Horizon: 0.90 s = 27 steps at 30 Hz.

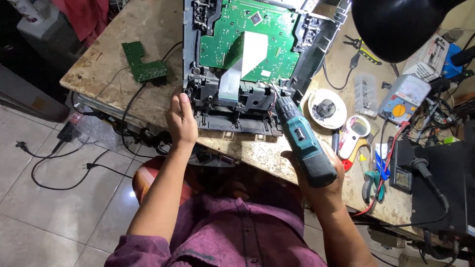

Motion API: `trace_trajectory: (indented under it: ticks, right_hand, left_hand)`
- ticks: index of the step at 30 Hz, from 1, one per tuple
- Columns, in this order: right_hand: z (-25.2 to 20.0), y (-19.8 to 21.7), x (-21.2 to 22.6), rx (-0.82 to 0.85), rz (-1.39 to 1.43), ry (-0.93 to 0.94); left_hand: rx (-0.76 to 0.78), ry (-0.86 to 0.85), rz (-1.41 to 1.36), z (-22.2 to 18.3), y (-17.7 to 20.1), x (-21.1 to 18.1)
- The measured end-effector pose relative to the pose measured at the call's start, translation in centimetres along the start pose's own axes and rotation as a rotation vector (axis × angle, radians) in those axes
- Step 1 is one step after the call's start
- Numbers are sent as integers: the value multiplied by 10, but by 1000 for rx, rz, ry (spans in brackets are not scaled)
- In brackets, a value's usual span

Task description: Installing or removing a printed circuit board from an electronic device using an electric screwdriver

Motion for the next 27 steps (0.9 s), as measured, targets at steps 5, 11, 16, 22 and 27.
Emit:
trace_trajectory:
  ticks: [5, 11, 16, 22, 27]
  right_hand:
    - [1, 1, 6, -4, 38, -18]
    - [-1, 2, -3, 17, 22, -51]
    - [-1, 1, -6, -3, 31, -72]
    - [-1, -3, -11, -9, 67, -86]
    - [-1, -3, -14, -12, 38, -53]
  left_hand:
    - [-15, -15, 12, -1, 3, -6]
    - [-34, -41, 55, 0, 9, -29]
    - [-48, -49, 19, 0, 8, -27]
    - [-35, -62, 37, 0, 7, -17]
    - [-43, -106, 63, -1, 8, -23]
Point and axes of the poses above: each hand's wrist, its own z-axis towards the middle knuckle, its own y-axis out of the back of the hand, x = y × z, the point moved 4 cm from there along z, towards the middle knuckle, and after that the axes turned 15 degrees about x, right-handed, at the moved point
